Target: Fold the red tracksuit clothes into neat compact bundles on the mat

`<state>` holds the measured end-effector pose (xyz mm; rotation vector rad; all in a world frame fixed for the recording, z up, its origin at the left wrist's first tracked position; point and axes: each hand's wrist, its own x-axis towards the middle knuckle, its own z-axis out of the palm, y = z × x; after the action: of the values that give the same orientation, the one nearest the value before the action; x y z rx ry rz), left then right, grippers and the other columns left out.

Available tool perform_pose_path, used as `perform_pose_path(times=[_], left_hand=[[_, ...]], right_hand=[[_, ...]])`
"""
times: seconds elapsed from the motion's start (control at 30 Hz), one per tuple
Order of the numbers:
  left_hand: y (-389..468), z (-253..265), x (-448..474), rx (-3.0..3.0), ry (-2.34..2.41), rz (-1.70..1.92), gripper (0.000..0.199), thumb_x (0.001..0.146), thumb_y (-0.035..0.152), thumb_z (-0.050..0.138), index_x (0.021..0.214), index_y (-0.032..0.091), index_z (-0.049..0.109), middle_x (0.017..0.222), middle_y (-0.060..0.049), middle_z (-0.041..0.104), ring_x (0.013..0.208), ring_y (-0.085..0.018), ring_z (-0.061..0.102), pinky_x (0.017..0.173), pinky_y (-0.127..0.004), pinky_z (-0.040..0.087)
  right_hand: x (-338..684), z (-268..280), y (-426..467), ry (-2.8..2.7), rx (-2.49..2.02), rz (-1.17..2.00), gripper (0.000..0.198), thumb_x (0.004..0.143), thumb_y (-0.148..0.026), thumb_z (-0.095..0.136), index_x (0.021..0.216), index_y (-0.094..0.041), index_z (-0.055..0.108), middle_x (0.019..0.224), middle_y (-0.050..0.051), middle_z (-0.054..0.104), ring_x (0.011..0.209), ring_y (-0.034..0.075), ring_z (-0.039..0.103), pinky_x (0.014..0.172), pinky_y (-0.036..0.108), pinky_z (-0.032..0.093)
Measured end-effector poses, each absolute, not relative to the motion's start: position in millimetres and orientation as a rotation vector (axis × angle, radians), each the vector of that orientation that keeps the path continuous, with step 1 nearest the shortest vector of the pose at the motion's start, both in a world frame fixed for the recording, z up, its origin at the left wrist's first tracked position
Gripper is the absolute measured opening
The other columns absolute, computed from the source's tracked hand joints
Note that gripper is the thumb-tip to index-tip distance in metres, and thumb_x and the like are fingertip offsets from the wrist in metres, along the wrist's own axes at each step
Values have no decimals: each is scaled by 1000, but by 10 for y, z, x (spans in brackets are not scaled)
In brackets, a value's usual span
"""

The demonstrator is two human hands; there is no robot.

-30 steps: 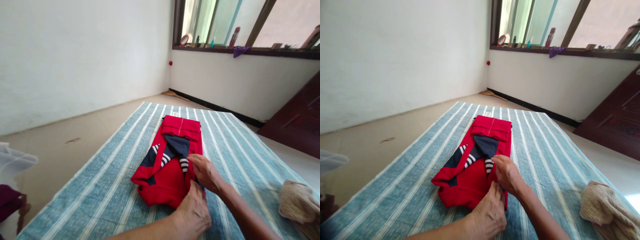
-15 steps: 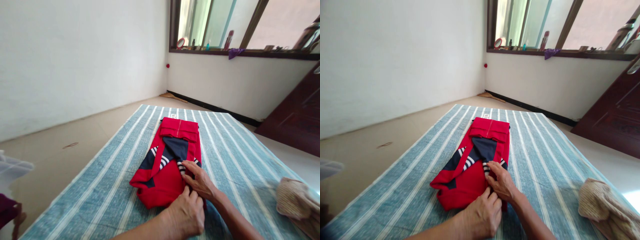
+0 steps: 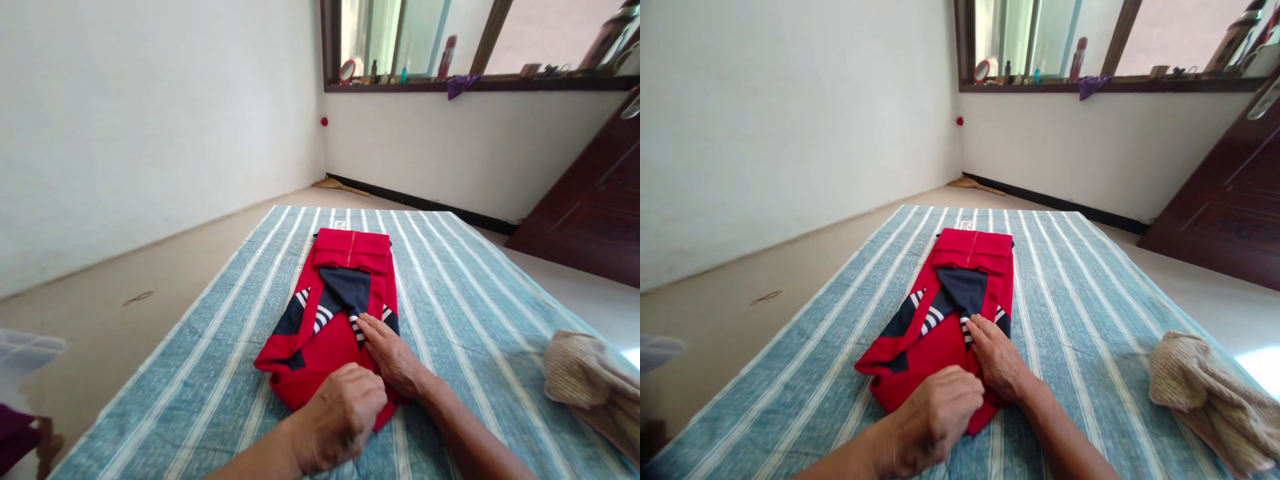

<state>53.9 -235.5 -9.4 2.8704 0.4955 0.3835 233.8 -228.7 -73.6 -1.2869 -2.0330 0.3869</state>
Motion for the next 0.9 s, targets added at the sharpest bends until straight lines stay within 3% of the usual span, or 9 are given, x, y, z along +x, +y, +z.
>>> perform_pose_path(times=[0.07,0.13,0.27,0.47,0.73,0.8,0.9], left_hand=[[-2169,-54,529,2549,890,610,21,87,13,41,77,17,59,76,-4,64,74,-13,61,71,-25,49],[-1921,-10,564,2100,1292,686,13,84,14,46,83,16,59,75,-4,65,69,-14,63,65,-24,51],[-1492,25,765,1431,1537,632,39,80,18,54,118,10,48,93,-11,69,68,-16,68,42,-18,46],[-1232,-67,968,1407,1640,564,28,76,24,61,99,8,58,79,-11,71,56,-17,68,33,-17,35],[-999,-132,864,1699,1794,340,31,66,14,62,97,10,62,56,-6,66,52,-19,65,44,-22,42],[-1023,-97,871,1796,1822,290,34,67,13,61,101,11,60,62,-8,68,63,-21,68,55,-25,47],[-1127,-15,892,1933,1884,266,40,70,13,60,110,13,55,91,-14,70,92,-26,66,77,-31,48]], right_hand=[[2334,-736,-2287,-2045,-1280,366,46,94,-17,37,139,-16,42,141,15,44,132,22,39,109,42,36],[2330,-736,-2289,-2052,-1268,352,47,93,-16,36,140,-16,42,141,15,45,132,22,39,109,42,36],[2326,-744,-2294,-2048,-1254,328,46,94,-17,36,140,-17,42,141,14,45,132,22,39,108,41,37],[2322,-750,-2289,-2058,-1240,329,46,93,-16,37,139,-14,41,141,16,44,132,23,39,109,42,36],[2337,-704,-2285,-2046,-1189,387,49,91,-16,39,140,-18,40,139,14,46,131,22,39,108,43,37],[2340,-698,-2283,-2043,-1185,395,49,91,-16,40,140,-18,41,138,14,47,131,22,40,108,43,37],[2344,-693,-2277,-2049,-1172,399,48,91,-16,41,139,-17,43,138,14,48,130,23,41,108,43,37]])
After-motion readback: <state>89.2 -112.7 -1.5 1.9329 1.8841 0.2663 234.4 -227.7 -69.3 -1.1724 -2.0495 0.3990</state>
